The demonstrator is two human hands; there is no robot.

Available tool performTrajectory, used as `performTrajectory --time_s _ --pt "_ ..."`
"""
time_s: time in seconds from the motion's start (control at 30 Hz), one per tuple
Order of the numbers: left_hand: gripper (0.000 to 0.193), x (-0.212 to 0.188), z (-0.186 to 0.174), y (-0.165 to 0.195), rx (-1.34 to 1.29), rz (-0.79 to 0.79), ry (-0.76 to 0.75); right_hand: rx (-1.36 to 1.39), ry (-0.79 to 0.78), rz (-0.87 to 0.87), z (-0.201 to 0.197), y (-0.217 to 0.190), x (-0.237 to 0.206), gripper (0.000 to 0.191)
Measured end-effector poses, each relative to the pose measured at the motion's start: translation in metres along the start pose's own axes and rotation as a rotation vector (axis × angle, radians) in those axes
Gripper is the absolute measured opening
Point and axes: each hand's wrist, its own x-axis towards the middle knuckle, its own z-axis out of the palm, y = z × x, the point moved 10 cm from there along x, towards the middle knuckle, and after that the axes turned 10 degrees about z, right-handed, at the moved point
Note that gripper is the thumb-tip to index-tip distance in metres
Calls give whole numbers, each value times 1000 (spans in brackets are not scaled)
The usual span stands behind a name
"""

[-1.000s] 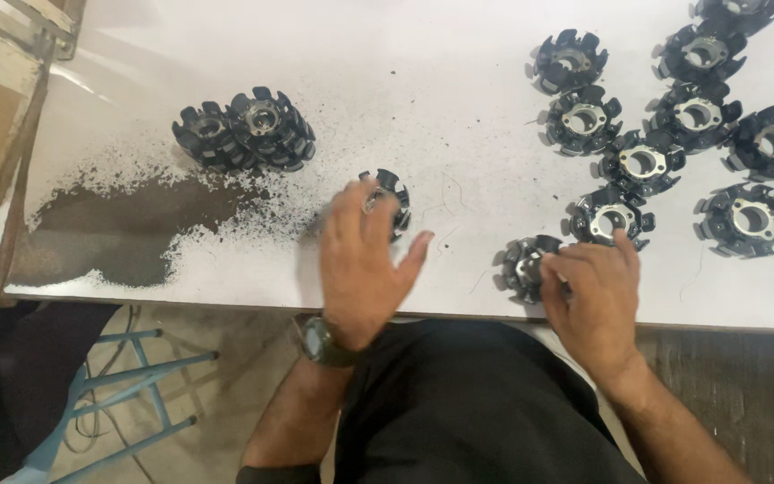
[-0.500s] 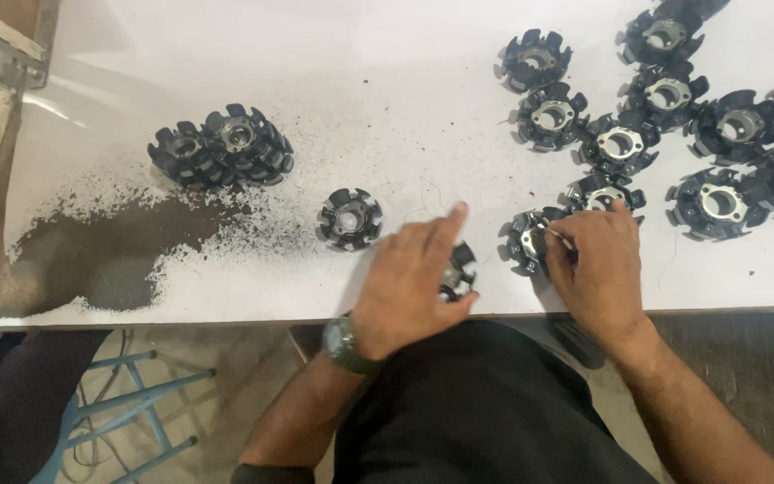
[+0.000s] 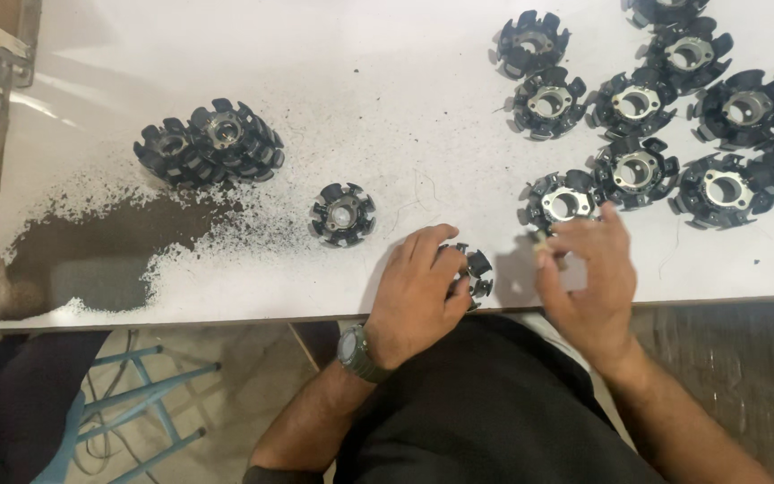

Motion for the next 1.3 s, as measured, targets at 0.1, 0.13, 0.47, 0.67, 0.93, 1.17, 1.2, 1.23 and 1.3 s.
performTrajectory --time_s 0.1,0.13,0.47,0.67,0.93,1.17,1.2,1.23,1.3 --pt "17 -6 -2 -6 -63 -36 58 73 -95 25 21 -22 -21 23" --pt "16 -7 -3 -6 -67 -36 80 72 -129 31 26 -27 -25 24" --pt "18 -15 -15 -4 -129 -65 236 -99 -147 -10 39 -42 -21 31" --pt "18 -13 -15 0 -62 -30 203 -127 -208 14 43 -44 -13 29" --pt "14 -14 -7 -8 -167 -104 235 -41 -307 114 45 -41 -2 22" --pt "10 -18 -4 -12 -199 -116 268 -33 -265 81 43 -41 -6 20" --pt "10 -18 -5 -12 -191 -109 270 -13 -240 77 41 -41 -7 21" --pt "11 -19 -5 -12 -183 -103 274 9 -216 72 39 -42 -8 21" --pt "11 -19 -5 -11 -167 -94 282 -29 -212 44 41 -45 -10 23"
